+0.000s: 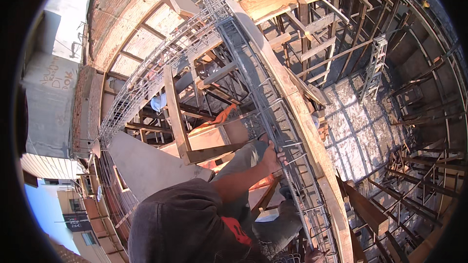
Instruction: The person secures rebar cages for a concrete beam by hand and with a wire-twisting tool, threading wire through intersections, twisting it to tighten, and then moving to the next section while walking along the formwork.
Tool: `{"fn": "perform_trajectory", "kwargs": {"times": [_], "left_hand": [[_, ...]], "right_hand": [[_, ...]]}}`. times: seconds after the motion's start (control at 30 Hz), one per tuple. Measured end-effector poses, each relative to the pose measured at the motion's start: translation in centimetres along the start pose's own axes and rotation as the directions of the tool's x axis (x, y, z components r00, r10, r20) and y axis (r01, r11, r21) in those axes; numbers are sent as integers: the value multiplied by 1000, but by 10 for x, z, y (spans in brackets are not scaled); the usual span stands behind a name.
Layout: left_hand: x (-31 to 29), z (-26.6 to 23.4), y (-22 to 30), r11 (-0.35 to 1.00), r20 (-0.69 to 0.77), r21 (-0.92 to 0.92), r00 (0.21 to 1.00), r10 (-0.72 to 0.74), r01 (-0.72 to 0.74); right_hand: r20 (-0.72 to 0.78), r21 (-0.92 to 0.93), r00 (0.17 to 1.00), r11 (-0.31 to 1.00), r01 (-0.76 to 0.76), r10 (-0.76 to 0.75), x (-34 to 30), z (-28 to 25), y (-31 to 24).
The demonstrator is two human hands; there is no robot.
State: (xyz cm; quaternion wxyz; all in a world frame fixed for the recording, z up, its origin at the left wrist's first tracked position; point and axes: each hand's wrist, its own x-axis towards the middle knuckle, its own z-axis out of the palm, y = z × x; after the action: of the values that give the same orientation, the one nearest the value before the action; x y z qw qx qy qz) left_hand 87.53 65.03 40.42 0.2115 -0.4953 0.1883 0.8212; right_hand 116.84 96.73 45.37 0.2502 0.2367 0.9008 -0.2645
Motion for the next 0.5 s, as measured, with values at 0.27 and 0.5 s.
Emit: {"fn": "perform_trajectory", "kwargs": {"times": [0.27,0.5], "left_hand": [[33,67,178,890,-192,240,879,436,-388],[83,67,201,943,-154,145,935,320,-299]], "right_hand": [[47,-50,998,998,-35,37,33,5,-55],[52,-74,999,997,-2,6,64,21,-97]]}}
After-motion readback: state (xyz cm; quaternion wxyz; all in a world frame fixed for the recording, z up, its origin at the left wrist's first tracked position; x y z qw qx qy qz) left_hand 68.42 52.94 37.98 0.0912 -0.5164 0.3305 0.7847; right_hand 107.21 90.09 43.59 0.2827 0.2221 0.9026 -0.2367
